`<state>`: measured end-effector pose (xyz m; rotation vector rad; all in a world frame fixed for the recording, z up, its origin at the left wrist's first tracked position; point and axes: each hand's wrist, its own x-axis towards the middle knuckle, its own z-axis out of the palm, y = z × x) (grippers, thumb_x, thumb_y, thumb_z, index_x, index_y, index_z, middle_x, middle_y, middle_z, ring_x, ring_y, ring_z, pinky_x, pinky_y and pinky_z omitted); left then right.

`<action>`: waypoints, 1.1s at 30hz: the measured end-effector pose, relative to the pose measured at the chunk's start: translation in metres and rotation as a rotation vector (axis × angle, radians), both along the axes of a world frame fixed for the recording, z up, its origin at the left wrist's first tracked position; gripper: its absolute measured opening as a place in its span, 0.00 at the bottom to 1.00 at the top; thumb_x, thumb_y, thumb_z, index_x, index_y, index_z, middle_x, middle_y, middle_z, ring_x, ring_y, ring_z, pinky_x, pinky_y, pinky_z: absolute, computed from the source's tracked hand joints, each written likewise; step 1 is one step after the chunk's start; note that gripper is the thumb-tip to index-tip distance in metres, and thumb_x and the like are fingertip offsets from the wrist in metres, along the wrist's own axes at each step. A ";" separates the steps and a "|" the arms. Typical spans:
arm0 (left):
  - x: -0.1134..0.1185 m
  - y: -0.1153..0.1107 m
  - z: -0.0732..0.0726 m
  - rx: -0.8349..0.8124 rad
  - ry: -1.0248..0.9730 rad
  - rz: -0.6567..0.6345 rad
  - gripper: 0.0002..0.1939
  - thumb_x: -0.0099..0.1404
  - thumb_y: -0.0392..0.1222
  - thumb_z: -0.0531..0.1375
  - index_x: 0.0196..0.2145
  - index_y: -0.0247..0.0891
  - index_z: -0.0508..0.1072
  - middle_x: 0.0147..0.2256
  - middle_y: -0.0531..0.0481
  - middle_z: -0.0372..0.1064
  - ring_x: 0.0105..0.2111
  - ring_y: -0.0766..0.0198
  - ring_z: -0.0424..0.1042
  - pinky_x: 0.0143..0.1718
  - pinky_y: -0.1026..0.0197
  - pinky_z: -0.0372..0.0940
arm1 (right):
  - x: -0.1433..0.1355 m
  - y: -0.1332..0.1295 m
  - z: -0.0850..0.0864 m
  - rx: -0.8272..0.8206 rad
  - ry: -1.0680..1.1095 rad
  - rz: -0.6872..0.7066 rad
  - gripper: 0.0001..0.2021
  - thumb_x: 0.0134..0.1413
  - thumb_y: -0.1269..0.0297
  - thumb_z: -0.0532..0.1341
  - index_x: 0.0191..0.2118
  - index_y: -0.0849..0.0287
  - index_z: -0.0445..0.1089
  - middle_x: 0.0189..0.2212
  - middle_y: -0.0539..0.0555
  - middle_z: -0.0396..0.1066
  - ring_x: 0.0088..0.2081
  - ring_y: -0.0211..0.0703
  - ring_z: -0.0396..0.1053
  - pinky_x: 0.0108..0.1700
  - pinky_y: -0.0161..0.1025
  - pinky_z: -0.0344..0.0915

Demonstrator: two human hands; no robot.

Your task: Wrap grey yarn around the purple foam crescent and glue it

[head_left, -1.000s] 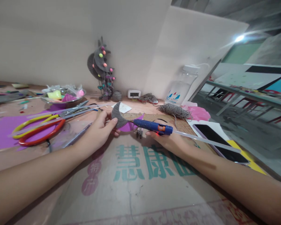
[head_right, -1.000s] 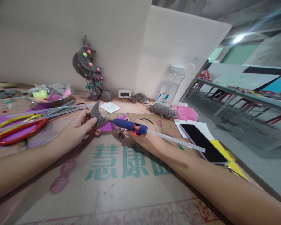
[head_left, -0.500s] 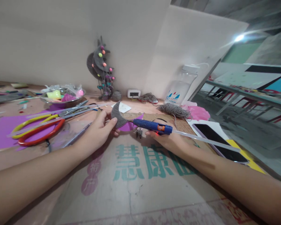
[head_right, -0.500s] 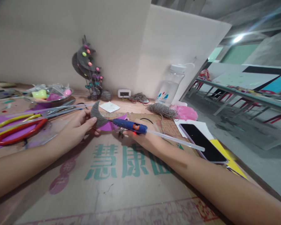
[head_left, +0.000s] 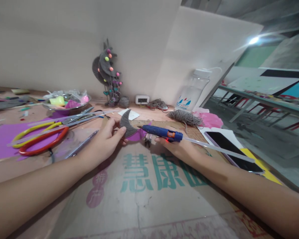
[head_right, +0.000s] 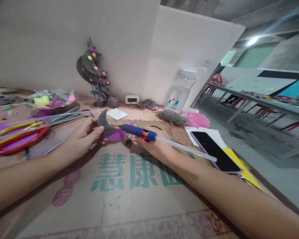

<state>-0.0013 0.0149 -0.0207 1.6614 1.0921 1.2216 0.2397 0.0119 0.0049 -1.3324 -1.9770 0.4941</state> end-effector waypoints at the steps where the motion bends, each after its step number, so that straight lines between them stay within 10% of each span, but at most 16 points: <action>1: 0.000 0.000 0.000 -0.010 -0.011 -0.001 0.11 0.66 0.45 0.53 0.44 0.38 0.63 0.41 0.49 0.64 0.28 0.68 0.70 0.31 0.59 0.70 | 0.000 0.000 0.003 0.012 0.011 -0.020 0.14 0.48 0.51 0.62 0.28 0.58 0.67 0.24 0.51 0.68 0.26 0.42 0.64 0.28 0.39 0.61; 8: 0.002 -0.001 0.006 -0.145 -0.086 0.001 0.10 0.64 0.44 0.53 0.42 0.38 0.63 0.40 0.49 0.65 0.26 0.69 0.69 0.31 0.60 0.70 | 0.014 0.009 0.038 0.134 0.023 -0.031 0.17 0.59 0.53 0.52 0.29 0.56 0.71 0.29 0.51 0.71 0.32 0.40 0.68 0.35 0.37 0.64; 14: 0.002 0.002 0.003 -0.110 -0.059 0.002 0.11 0.64 0.45 0.54 0.42 0.38 0.65 0.42 0.50 0.65 0.27 0.70 0.69 0.30 0.62 0.69 | 0.006 0.056 0.061 0.068 0.004 -0.090 0.19 0.49 0.48 0.61 0.39 0.57 0.74 0.32 0.54 0.74 0.34 0.44 0.70 0.36 0.39 0.65; 23: 0.005 0.003 0.006 -0.207 -0.164 -0.001 0.13 0.61 0.45 0.57 0.41 0.35 0.64 0.38 0.50 0.65 0.25 0.71 0.68 0.27 0.64 0.68 | -0.034 0.151 0.016 -0.103 -0.080 -0.060 0.14 0.50 0.55 0.62 0.36 0.62 0.73 0.32 0.55 0.75 0.31 0.39 0.70 0.33 0.33 0.64; 33: 0.005 0.002 0.009 -0.238 -0.216 0.004 0.10 0.62 0.42 0.56 0.40 0.35 0.64 0.36 0.51 0.67 0.23 0.73 0.69 0.25 0.67 0.67 | -0.020 0.148 0.011 -0.088 -0.261 0.016 0.17 0.41 0.54 0.67 0.36 0.59 0.72 0.31 0.53 0.74 0.31 0.42 0.69 0.33 0.34 0.62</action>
